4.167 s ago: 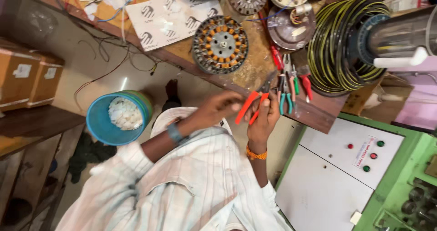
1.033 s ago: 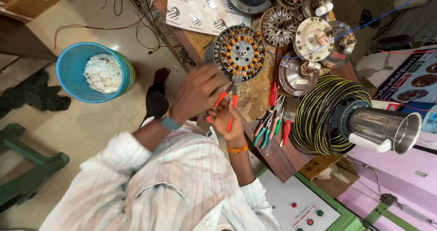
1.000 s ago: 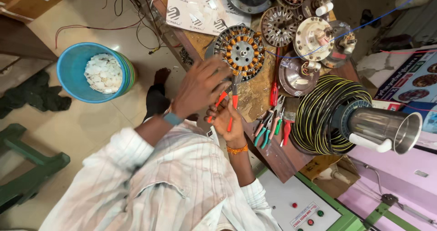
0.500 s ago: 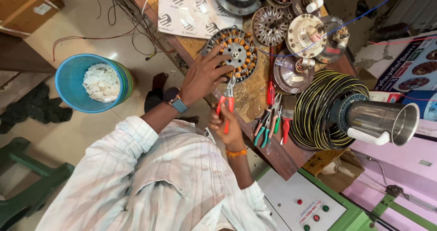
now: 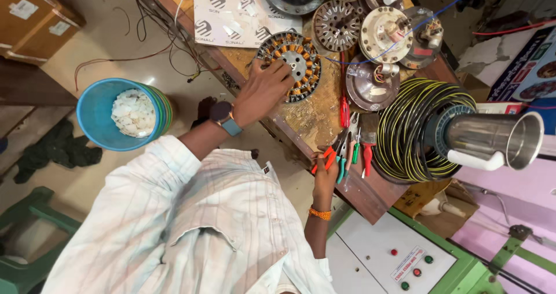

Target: The person uses pliers and a screwdriver to adjust and trim copper windings on a motor stator placed on a workbench. They repeatedly rotate the stator and manipulate individual coils with tools.

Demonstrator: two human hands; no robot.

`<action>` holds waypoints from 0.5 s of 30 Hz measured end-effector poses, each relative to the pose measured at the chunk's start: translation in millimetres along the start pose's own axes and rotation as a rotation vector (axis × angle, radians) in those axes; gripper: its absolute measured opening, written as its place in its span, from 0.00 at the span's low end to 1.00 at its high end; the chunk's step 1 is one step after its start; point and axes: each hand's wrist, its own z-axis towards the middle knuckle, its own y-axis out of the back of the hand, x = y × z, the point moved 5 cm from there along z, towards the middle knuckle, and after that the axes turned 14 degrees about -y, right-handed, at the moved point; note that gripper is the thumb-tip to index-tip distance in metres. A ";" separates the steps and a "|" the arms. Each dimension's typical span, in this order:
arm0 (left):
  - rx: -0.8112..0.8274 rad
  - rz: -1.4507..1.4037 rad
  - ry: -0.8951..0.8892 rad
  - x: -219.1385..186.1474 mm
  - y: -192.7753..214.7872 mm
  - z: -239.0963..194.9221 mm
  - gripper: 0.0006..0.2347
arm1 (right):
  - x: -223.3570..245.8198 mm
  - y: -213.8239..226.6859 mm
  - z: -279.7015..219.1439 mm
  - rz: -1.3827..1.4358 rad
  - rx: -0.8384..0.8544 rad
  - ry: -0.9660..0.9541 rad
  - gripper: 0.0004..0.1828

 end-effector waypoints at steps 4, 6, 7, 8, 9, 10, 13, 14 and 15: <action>-0.009 -0.171 -0.088 8.5 -1.2 -5.6 0.11 | 9.3 -4.5 -15.5 0.050 0.017 0.004 0.14; -0.087 -0.179 -0.133 10.1 1.4 -7.8 0.12 | 15.6 -7.7 -21.5 0.058 0.044 -0.035 0.16; -0.089 -0.192 -0.116 12.0 0.7 -7.6 0.12 | 15.5 -9.9 -23.7 0.051 0.074 -0.102 0.18; -0.089 -0.205 -0.096 11.5 0.5 -8.9 0.12 | 13.8 -11.6 -26.5 0.044 0.107 -0.172 0.20; -0.090 -0.217 -0.075 10.1 0.8 -9.5 0.12 | 10.7 -13.9 -28.6 0.037 0.139 -0.241 0.22; -0.100 -0.212 -0.062 8.4 3.5 -10.3 0.12 | 16.4 -16.5 -29.5 -0.076 0.123 -0.109 0.22; -0.189 -0.150 -0.006 -4.3 18.2 -16.6 0.13 | 25.5 -29.5 -29.7 -0.169 0.131 0.122 0.22; -0.255 -0.104 0.025 -14.7 23.1 -24.1 0.14 | 24.3 -34.9 -28.1 -0.041 0.174 0.083 0.22; -0.321 -0.060 0.055 -24.5 25.9 -31.8 0.15 | 24.3 -40.8 -26.6 0.088 0.218 0.043 0.22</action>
